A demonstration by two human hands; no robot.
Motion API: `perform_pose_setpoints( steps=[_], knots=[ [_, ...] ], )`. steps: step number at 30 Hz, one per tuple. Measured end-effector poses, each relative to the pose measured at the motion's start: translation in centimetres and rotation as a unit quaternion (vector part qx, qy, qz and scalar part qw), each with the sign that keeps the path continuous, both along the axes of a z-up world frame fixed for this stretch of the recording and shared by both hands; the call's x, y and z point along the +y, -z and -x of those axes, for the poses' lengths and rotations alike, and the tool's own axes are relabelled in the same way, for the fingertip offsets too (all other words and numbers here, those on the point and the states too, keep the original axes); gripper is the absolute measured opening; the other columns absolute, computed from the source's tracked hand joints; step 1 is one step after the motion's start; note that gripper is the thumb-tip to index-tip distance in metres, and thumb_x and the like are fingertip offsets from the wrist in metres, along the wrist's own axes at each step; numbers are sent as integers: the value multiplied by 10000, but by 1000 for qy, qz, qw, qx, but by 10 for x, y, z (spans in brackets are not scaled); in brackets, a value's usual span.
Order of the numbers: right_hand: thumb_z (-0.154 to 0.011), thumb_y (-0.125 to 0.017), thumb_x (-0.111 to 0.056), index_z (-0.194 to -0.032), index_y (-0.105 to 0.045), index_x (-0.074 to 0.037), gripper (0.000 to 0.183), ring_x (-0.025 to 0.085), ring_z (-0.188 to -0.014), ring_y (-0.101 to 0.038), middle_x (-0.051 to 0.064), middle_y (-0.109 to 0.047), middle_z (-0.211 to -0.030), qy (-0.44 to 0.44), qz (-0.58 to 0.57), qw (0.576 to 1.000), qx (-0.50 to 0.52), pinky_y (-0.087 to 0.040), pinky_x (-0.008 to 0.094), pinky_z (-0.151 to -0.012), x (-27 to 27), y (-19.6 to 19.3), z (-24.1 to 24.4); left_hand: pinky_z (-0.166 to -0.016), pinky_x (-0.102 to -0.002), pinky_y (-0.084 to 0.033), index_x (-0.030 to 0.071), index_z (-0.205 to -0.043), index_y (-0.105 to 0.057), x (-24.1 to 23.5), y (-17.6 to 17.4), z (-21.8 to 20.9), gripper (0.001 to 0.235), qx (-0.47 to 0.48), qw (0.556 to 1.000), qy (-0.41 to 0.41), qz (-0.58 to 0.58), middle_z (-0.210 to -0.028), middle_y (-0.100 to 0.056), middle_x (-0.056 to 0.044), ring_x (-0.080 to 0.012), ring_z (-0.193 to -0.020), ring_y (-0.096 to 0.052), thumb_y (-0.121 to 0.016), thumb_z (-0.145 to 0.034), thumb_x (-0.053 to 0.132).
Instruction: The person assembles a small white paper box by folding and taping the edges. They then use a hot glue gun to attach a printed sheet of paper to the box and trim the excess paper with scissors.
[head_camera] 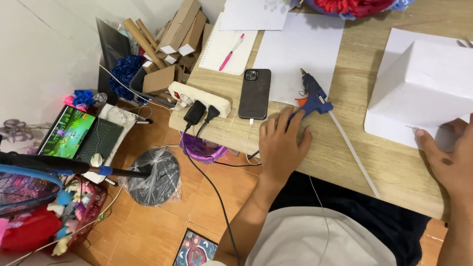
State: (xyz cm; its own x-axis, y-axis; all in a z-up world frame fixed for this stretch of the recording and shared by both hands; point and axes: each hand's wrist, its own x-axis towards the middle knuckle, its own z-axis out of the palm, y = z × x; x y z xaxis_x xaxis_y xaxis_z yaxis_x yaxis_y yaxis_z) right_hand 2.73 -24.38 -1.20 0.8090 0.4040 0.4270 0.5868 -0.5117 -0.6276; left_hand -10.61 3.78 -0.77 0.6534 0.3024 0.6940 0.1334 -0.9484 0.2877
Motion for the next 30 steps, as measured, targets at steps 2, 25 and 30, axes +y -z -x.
perform_pose_setpoints(
  steps=[2, 25, 30],
  knots=[
    [-1065, -670, 2, -1401, -298, 187, 535, 529, -1293, -503, 412, -463, -1363, -10, -36, 999, 7, -395, 566, -1065, -4, 5, -3, -866, -381, -489, 129, -1244, -675, -1, 0, 3, 292, -34, 999, 26, 25, -1241, -681, -19, -249, -1032, -626, -678, -958, 191],
    [-883, -770, -285, -1408, -577, 34, 644, 421, -1252, -604, 215, -696, -1207, 102, 65, 993, 2, -400, 549, -1103, -14, 4, -10, -927, -477, -460, 214, -1170, -728, -5, -46, -47, 288, 52, 998, 38, -6, -1183, -659, -13, -326, -1190, -567, -728, -896, 124],
    [-965, -679, -249, -1355, -660, -45, 440, 361, -1309, -599, 152, -737, -1188, 97, 62, 993, -10, -374, 501, -1144, -14, -7, -4, -1016, -521, -416, 125, -1252, -708, -60, -86, -61, 320, 58, 980, 187, 43, -1372, -587, -132, -394, -1310, -504, -737, -943, 204]
  ],
)
